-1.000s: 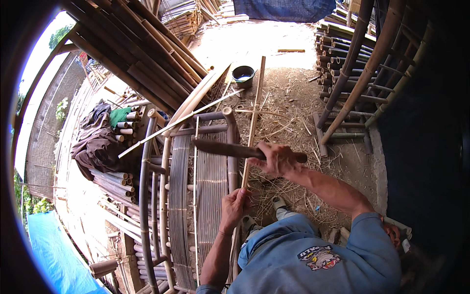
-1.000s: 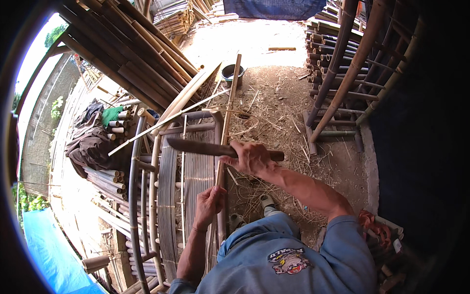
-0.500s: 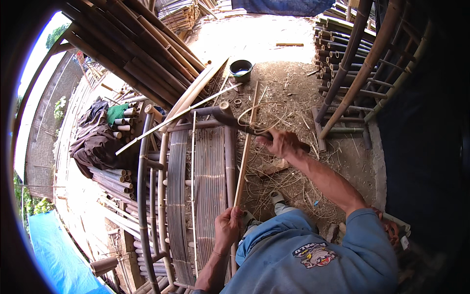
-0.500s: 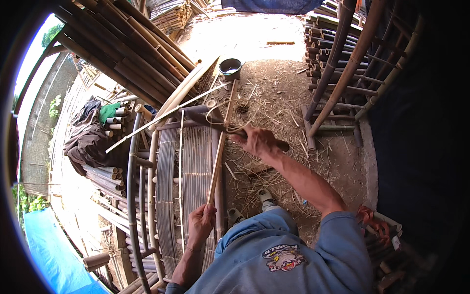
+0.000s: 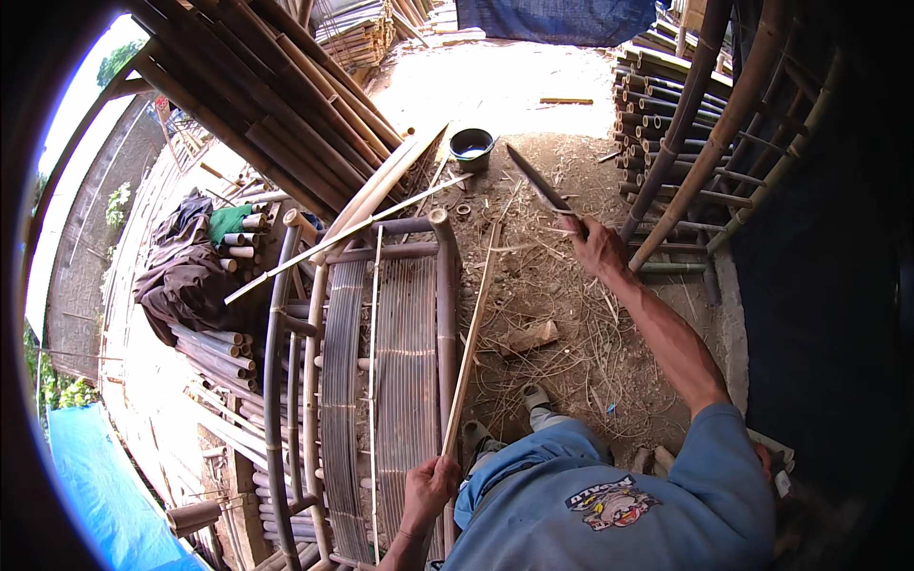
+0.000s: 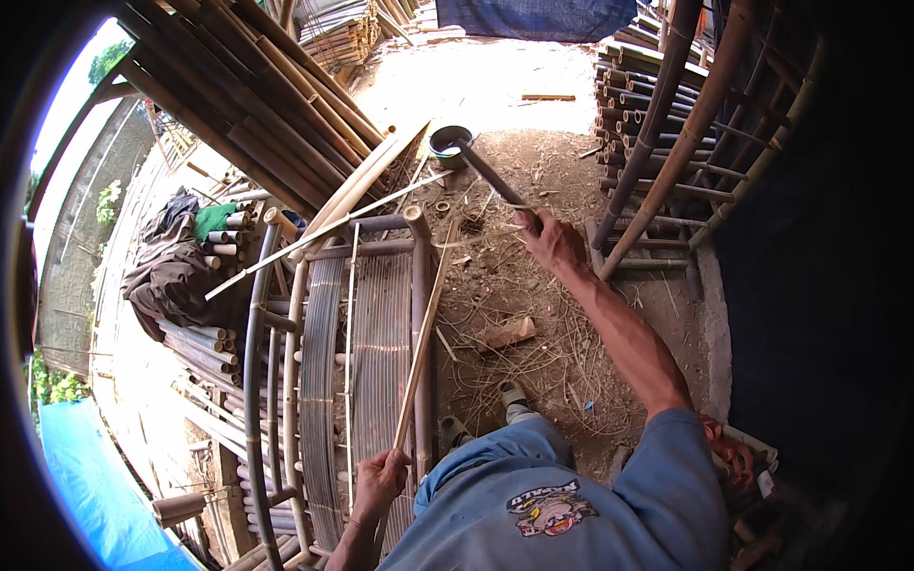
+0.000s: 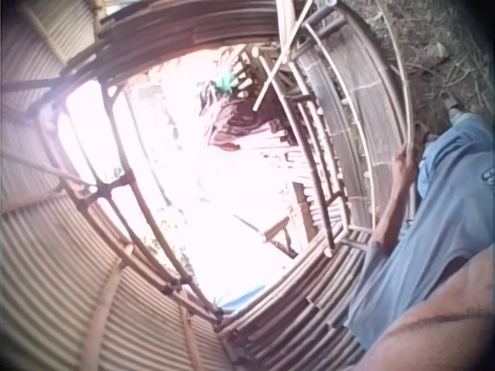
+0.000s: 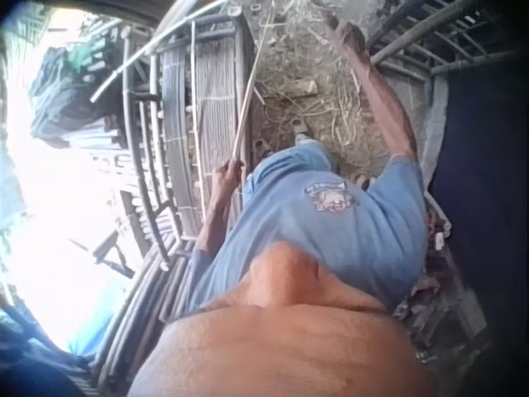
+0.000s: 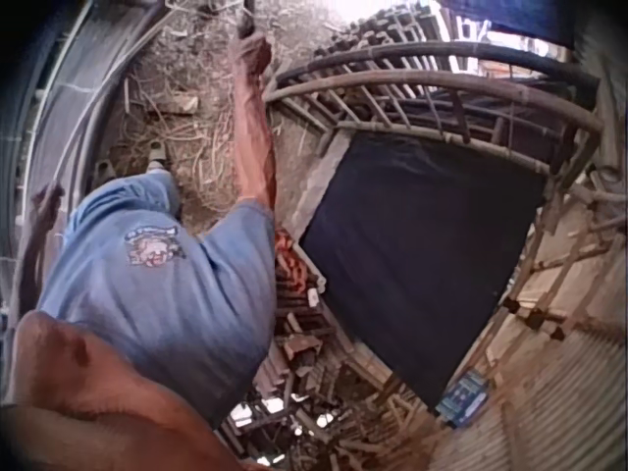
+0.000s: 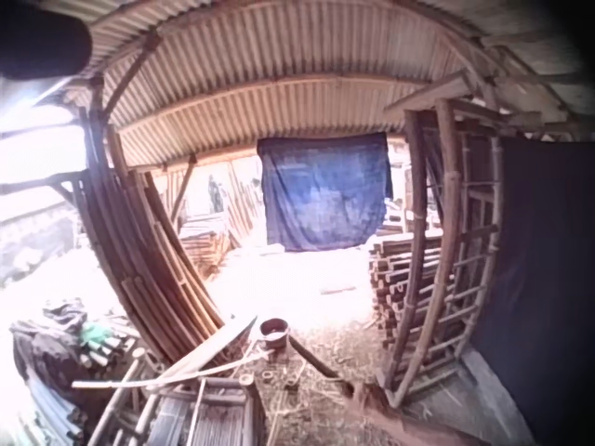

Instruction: The person uses a large knife to split long bamboo poles into thin strips. They repeatedly strike the bamboo against a wooden block to separate the pieces and then arrange the resulting strips on a bamboo rack.

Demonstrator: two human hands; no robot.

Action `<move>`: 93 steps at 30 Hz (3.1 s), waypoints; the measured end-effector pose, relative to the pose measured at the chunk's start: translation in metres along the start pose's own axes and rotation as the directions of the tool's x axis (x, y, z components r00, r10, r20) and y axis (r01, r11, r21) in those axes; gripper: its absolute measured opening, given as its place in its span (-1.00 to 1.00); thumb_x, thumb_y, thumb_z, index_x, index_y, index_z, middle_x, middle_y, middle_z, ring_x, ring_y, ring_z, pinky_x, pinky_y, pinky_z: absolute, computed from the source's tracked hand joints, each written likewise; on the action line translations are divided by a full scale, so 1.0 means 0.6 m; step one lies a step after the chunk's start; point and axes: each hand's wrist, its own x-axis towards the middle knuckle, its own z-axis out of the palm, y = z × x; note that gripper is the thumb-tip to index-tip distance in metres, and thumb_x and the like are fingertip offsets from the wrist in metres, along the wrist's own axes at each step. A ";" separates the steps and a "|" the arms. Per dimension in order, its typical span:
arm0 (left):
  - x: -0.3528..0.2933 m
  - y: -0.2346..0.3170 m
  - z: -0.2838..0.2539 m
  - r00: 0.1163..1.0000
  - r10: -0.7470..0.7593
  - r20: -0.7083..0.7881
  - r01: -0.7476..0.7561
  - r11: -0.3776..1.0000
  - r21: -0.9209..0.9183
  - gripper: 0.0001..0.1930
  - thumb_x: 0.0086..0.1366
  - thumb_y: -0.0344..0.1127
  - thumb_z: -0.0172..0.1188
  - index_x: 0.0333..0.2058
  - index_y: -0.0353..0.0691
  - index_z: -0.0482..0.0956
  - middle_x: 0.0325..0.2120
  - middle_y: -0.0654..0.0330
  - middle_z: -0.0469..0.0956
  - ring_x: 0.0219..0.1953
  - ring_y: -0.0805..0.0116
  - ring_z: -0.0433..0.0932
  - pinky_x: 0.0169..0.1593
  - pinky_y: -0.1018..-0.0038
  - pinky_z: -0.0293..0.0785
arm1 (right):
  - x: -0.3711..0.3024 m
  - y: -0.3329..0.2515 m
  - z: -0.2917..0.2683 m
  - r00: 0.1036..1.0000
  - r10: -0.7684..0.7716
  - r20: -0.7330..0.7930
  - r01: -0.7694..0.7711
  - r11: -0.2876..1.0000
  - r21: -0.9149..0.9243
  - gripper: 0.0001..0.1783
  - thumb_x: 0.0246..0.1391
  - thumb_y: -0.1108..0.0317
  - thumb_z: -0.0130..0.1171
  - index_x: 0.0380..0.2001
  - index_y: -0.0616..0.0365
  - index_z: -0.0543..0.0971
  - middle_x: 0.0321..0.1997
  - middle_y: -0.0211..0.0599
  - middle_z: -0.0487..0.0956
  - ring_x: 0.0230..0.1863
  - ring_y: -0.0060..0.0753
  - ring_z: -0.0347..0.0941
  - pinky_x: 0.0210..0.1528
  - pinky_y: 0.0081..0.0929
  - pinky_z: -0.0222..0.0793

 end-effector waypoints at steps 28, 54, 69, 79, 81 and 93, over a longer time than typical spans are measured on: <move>0.073 0.111 0.100 0.969 -0.089 0.229 0.125 0.981 -0.146 -0.59 0.46 -0.05 -0.05 -0.41 -0.28 0.52 -0.77 0.41 0.24 -0.75 0.65 0.13 -0.68 0.65 -0.01 | -0.127 -0.056 0.047 0.840 -0.543 0.011 0.543 0.839 -0.046 -0.31 0.16 -0.41 -0.15 -0.47 0.04 0.46 -0.68 -0.33 0.50 -0.76 -0.39 0.44 -0.70 -0.22 0.43; 0.195 0.057 -0.100 0.952 0.293 -0.093 -0.190 0.798 0.571 -0.67 0.41 -0.08 0.00 -0.11 -0.19 0.58 -0.31 0.06 0.51 -0.22 0.04 0.52 -0.15 0.21 0.45 | 0.167 -0.079 0.185 0.940 0.331 0.077 -0.263 0.564 0.783 -0.61 0.13 -0.01 0.26 -0.23 0.10 0.59 -0.46 -0.55 0.45 -0.60 -0.72 0.22 -0.55 -0.73 0.17; 0.359 -0.031 -0.374 0.697 0.390 -0.601 -0.089 0.879 0.468 -0.50 0.30 0.16 0.09 -0.53 -0.22 0.50 -0.55 0.09 0.45 -0.38 0.08 0.45 -0.25 0.18 0.35 | 0.264 -0.372 0.418 0.932 0.084 0.352 -0.316 0.663 0.678 -0.68 0.15 0.06 0.27 -0.35 0.08 0.52 -0.60 -0.57 0.37 -0.60 -0.71 0.26 -0.56 -0.73 0.14; 0.424 -0.030 -0.454 0.752 0.161 -0.639 0.126 0.916 0.380 -0.41 0.29 0.25 0.03 -0.53 -0.24 0.53 -0.58 0.05 0.46 -0.38 0.05 0.45 -0.23 0.18 0.35 | 0.322 -0.410 0.569 0.842 0.143 0.520 -0.469 0.672 0.573 -0.70 0.11 0.12 0.33 -0.42 0.11 0.52 -0.56 -0.53 0.39 -0.62 -0.69 0.23 -0.61 -0.73 0.12; 0.446 -0.026 -0.463 0.771 0.108 -0.628 0.144 0.930 0.337 -0.41 0.29 0.26 0.02 -0.51 -0.25 0.54 -0.56 0.04 0.47 -0.36 0.03 0.46 -0.22 0.17 0.35 | 0.342 -0.415 0.593 0.844 0.142 0.518 -0.467 0.669 0.578 -0.72 0.11 0.14 0.33 -0.44 0.10 0.53 -0.56 -0.53 0.41 -0.62 -0.71 0.23 -0.62 -0.75 0.12; 0.674 0.038 -0.519 0.902 0.019 -0.431 0.107 0.957 0.268 -0.41 0.30 0.25 0.01 -0.42 -0.26 0.61 -0.47 -0.06 0.56 -0.33 -0.05 0.55 -0.26 0.17 0.42 | 0.451 -0.392 0.799 0.745 0.150 0.650 -0.575 0.638 0.512 -0.77 0.14 0.20 0.29 -0.42 0.03 0.46 -0.58 -0.57 0.41 -0.69 -0.70 0.26 -0.71 -0.69 0.16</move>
